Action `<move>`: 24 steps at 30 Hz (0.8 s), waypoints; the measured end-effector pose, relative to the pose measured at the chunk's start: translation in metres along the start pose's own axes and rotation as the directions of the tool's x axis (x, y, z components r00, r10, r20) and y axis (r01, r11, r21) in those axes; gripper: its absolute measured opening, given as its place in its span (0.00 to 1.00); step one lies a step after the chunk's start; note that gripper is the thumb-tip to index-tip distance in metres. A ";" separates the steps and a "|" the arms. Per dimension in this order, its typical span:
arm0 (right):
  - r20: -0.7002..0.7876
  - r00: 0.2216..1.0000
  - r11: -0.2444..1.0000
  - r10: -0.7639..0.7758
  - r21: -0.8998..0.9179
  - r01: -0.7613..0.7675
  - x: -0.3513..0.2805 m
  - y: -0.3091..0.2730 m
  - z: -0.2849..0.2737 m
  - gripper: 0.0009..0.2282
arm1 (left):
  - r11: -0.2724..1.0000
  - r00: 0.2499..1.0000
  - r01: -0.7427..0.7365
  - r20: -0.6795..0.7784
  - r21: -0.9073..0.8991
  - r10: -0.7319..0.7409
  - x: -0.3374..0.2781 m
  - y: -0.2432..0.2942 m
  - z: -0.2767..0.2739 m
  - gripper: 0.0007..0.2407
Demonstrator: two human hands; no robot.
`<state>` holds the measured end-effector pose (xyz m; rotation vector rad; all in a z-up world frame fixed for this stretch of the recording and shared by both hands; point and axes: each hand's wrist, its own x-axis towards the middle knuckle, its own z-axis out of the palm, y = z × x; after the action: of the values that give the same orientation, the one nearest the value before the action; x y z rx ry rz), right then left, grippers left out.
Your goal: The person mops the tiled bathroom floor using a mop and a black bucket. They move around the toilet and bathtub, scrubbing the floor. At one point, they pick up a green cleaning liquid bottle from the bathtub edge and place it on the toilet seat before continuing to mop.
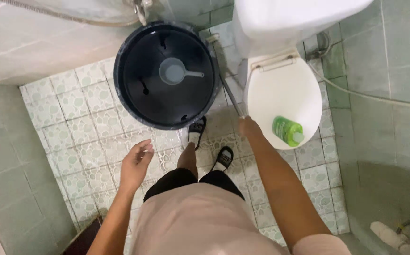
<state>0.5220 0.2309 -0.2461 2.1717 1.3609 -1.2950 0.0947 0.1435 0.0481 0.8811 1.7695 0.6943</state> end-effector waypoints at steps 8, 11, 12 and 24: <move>0.039 0.987 0.987 0.155 -0.054 -0.153 0.031 0.013 -0.001 0.26 | 0.997 1.000 0.014 0.025 0.078 -0.016 0.068 0.017 -0.036 0.14; 0.057 0.987 0.981 0.149 -0.135 -0.140 0.031 0.155 0.109 0.27 | 0.996 0.996 -0.007 0.085 0.087 0.000 0.105 0.009 -0.035 0.14; 0.053 0.987 0.982 0.150 -0.125 -0.142 -0.011 0.173 0.127 0.27 | 0.996 0.996 -0.016 0.090 0.093 0.008 0.111 0.014 -0.032 0.14; -0.054 0.954 0.743 -0.295 -0.641 0.194 0.073 0.054 0.084 0.20 | 0.994 0.956 -0.050 0.294 0.098 0.019 0.119 0.031 0.008 0.15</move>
<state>0.5328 0.1928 -0.3636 1.6747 1.8620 -0.5888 0.0818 0.2591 0.0081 1.0323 1.5379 0.4678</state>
